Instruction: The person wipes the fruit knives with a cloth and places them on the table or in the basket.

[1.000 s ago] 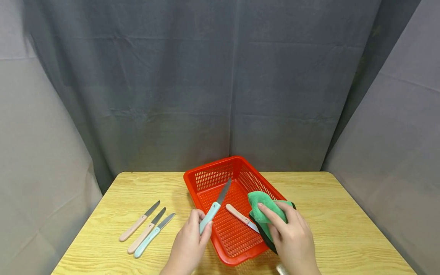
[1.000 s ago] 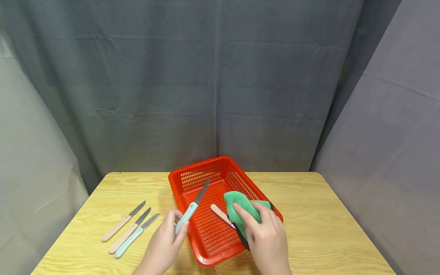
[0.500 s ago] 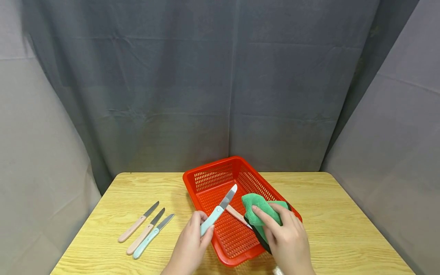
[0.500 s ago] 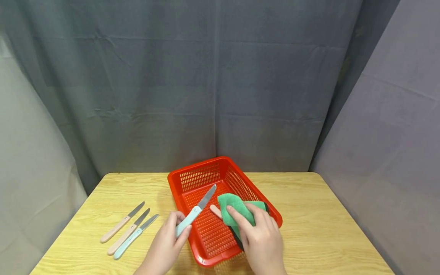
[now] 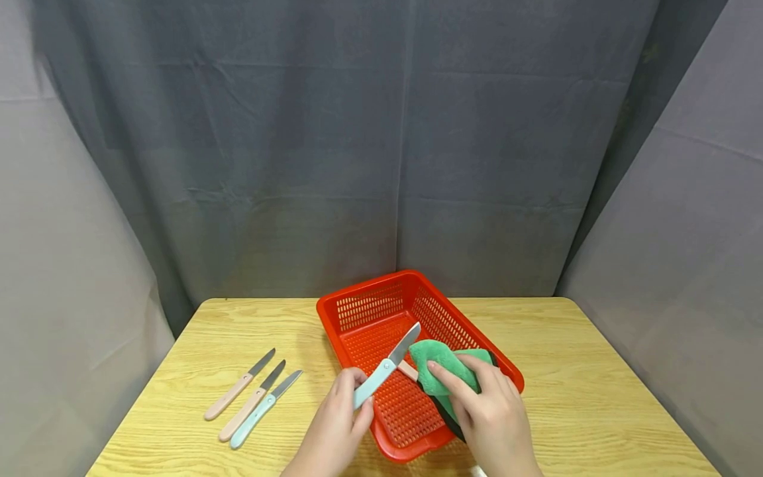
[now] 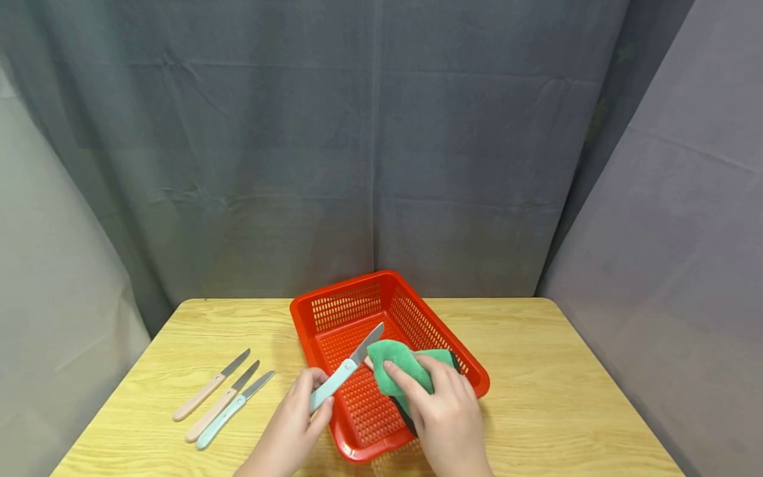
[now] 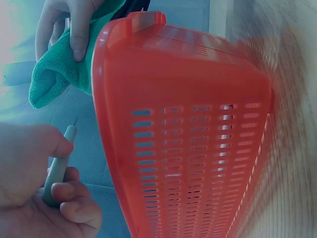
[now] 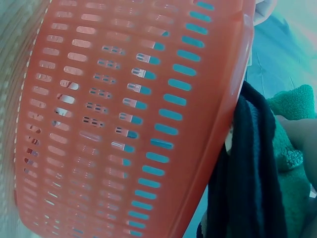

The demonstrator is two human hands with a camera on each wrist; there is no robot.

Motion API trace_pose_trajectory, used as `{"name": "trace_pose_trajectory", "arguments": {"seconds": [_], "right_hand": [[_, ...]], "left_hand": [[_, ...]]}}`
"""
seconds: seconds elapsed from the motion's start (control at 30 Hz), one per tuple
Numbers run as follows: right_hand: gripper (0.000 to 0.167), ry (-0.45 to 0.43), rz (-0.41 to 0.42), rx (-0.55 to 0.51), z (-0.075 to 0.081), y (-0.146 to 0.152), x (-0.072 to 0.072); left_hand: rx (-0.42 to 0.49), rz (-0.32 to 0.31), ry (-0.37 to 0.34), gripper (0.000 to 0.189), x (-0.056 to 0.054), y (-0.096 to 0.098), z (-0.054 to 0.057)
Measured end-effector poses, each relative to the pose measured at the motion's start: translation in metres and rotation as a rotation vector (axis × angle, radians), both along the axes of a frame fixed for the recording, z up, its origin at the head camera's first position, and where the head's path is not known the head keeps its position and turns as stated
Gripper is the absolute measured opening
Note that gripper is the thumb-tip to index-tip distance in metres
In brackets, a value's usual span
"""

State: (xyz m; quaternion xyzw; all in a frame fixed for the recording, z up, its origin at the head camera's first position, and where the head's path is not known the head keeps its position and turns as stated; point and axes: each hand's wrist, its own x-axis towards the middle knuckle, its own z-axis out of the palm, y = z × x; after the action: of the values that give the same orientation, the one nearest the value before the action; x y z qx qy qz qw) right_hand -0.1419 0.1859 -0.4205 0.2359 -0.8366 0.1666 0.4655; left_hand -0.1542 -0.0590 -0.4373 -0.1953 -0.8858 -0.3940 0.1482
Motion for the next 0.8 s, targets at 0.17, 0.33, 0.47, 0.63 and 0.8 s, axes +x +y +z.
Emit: {"name": "trace_pose_trajectory", "arguments": {"seconds": [0.17, 0.33, 0.47, 0.63, 0.8], "right_hand": [[0.041, -0.016, 0.007, 0.017, 0.0005, -0.0012, 0.0002], [0.042, -0.034, 0.012, 0.036, 0.0007, -0.0023, 0.0006], [0.042, -0.039, 0.006, 0.041, 0.0004, -0.0026, 0.0005], [0.042, -0.048, 0.002, 0.043, -0.0001, -0.0024, 0.0002], [0.043, -0.078, -0.01, 0.038, -0.0002, -0.0011, 0.0]], "left_hand": [[-0.016, -0.002, 0.035, 0.026, 0.0014, 0.0, 0.0009], [-0.025, 0.008, 0.076, 0.025, 0.0025, 0.0009, 0.0009], [-0.014, -0.015, 0.078, 0.025, 0.0034, 0.0011, 0.0011], [0.0, -0.038, 0.103, 0.025, 0.0044, 0.001, 0.0017], [0.016, -0.044, 0.16, 0.027, 0.0048, 0.0015, 0.0012]]}}
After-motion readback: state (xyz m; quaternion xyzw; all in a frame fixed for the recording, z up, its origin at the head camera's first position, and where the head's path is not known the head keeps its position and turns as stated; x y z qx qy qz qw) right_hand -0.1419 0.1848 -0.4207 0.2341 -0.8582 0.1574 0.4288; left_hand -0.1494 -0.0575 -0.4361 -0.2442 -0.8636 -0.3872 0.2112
